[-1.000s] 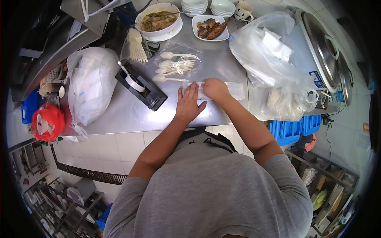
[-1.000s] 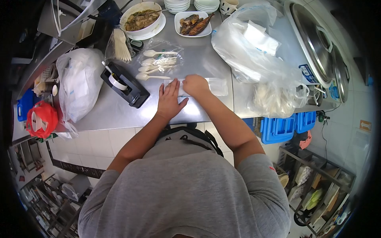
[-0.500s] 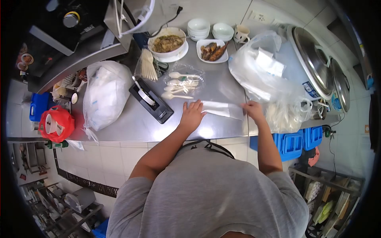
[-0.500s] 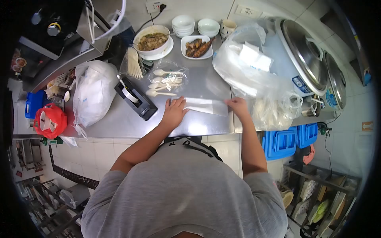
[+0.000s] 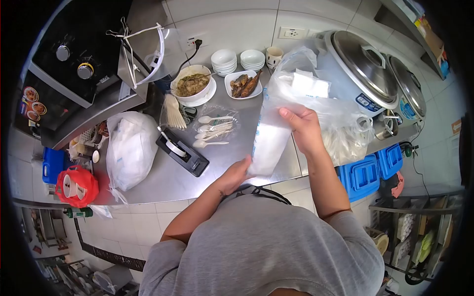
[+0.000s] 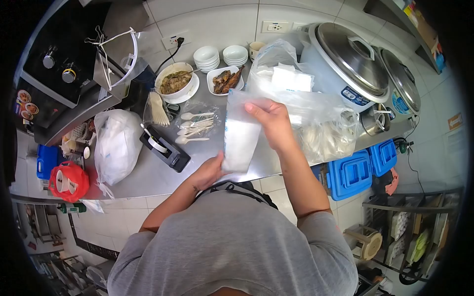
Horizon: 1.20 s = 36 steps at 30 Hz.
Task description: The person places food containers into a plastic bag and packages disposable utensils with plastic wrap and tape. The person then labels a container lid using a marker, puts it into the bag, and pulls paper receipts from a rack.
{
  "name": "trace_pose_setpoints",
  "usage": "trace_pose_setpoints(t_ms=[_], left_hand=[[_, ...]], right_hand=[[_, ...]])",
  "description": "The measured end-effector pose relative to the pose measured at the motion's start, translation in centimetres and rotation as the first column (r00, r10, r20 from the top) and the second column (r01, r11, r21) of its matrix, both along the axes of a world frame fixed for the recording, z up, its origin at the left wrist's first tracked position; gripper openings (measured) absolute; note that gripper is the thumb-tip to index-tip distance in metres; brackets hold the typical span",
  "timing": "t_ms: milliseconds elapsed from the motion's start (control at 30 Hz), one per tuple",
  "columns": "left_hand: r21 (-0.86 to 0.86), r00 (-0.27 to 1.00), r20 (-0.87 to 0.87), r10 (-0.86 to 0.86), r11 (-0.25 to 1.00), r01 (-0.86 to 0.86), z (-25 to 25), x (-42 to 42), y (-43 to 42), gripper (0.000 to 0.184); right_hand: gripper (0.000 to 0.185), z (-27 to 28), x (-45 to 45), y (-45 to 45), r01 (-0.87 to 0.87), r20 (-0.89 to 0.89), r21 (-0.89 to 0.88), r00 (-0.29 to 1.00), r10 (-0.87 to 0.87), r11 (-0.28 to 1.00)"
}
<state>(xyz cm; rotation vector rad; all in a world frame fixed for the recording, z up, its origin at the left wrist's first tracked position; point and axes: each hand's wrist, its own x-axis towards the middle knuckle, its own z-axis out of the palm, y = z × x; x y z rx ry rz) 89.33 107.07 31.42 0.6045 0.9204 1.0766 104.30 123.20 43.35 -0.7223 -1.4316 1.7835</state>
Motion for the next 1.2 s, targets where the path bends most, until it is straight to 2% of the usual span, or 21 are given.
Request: trace_pose_setpoints(t_ms=[33,100,167,200,233,300,333,367,400,467,533,567,600,667,700,767,833,900,967,1067,1200], left_hand=[[-0.113,0.994,0.104,0.029,0.994,-0.017,0.0,-0.4,-0.2,0.077],[-0.335,0.945,0.301,0.127,0.942,-0.020,0.4,-1.5,-0.7,0.087],[-0.228,0.850,0.527,0.014,0.965,0.126,1.6,-1.5,-1.6,0.093],[-0.152,0.780,0.623,-0.047,0.972,0.180,2.9,-1.6,-1.6,0.096],[-0.112,0.740,0.671,-0.041,0.981,0.156,4.4,-1.4,-1.4,0.092],[-0.064,0.644,0.765,-0.025,0.991,0.114,6.8,-0.8,-1.5,0.086],[-0.114,0.660,0.749,0.059,0.993,0.041,6.0,-1.0,-1.4,0.078],[-0.162,0.669,0.729,0.142,0.986,-0.032,5.0,-1.2,-1.1,0.070],[-0.207,0.672,0.706,0.224,0.972,-0.106,4.2,-1.3,-0.9,0.062],[-0.172,0.754,0.618,0.223,0.974,-0.147,3.4,-1.5,-0.8,0.052],[-0.130,0.834,0.510,0.212,0.977,-0.168,3.4,-1.9,-0.6,0.047],[-0.148,0.802,0.551,0.230,0.973,-0.178,3.6,-1.7,-0.5,0.050],[-0.101,0.839,0.491,0.236,0.972,-0.214,3.7,-1.4,-0.4,0.050],[0.009,0.898,0.363,0.248,0.963,-0.270,3.9,-0.8,-0.4,0.051],[0.030,0.895,0.361,0.262,0.956,-0.292,4.0,-0.5,-0.3,0.050],[0.075,0.888,0.358,0.288,0.939,-0.335,4.3,-0.1,-0.2,0.049],[-0.007,0.823,0.491,0.284,0.947,-0.322,4.7,-0.2,-0.3,0.049],[-0.016,0.856,0.431,0.287,0.950,-0.311,5.0,-0.1,-0.3,0.052],[0.051,0.944,0.166,0.286,0.953,-0.298,5.3,0.5,-0.1,0.056],[0.249,0.969,-0.128,0.212,0.952,-0.176,6.1,0.8,-0.4,0.064],[0.213,0.961,-0.101,0.258,0.949,-0.233,5.7,0.7,-0.1,0.066]], right_hand=[[0.027,0.5,-0.5,-0.6,0.030,0.079,0.188,0.996,-0.045,0.982],[0.018,0.9,-0.9,-2.3,0.030,0.205,0.540,0.965,-0.166,0.841],[0.020,0.0,-0.5,-3.5,-0.104,0.253,0.808,0.950,-0.183,0.579],[0.021,-0.1,-0.7,-3.8,-0.173,0.268,0.899,0.944,-0.192,0.403],[0.023,0.1,-1.0,-4.6,-0.152,0.202,0.901,0.976,-0.082,0.405],[0.024,-1.0,-0.6,-6.1,-0.274,0.280,0.867,0.959,0.049,0.416],[0.025,-1.6,-0.5,-6.5,-0.328,0.312,0.851,0.944,0.108,0.410],[0.023,-2.2,-0.1,-7.2,-0.401,0.378,0.786,0.914,0.147,0.470],[0.023,-2.6,0.0,-7.5,-0.408,0.367,0.784,0.913,0.180,0.468],[0.023,-3.1,0.4,-8.0,-0.419,0.342,0.777,0.908,0.243,0.470],[0.024,-3.5,0.7,-8.2,-0.424,0.348,0.718,0.906,0.242,0.553],[0.022,-3.7,1.1,-8.3,-0.423,0.357,0.683,0.904,0.233,0.595],[0.020,-3.8,1.3,-8.3,-0.421,0.367,0.648,0.903,0.223,0.634],[0.016,-3.6,1.4,-8.5,-0.337,0.350,0.374,0.914,0.205,0.864],[0.015,-3.5,1.4,-8.6,-0.276,0.341,0.214,0.920,0.193,0.937],[0.017,-3.3,1.0,-8.2,-0.177,0.314,0.062,0.937,0.149,0.982],[0.019,-3.1,0.5,-7.6,-0.109,0.283,-0.063,0.951,0.123,0.992],[0.019,-2.7,0.3,-7.6,-0.110,0.292,-0.110,0.946,0.138,0.988],[0.019,-2.8,0.2,-7.5,-0.103,0.294,-0.117,0.947,0.133,0.988],[0.019,-2.9,-0.2,-7.4,-0.073,0.275,-0.100,0.957,0.098,0.992],[0.017,-2.9,-0.9,-7.2,-0.026,0.234,-0.113,0.971,0.052,0.993]])
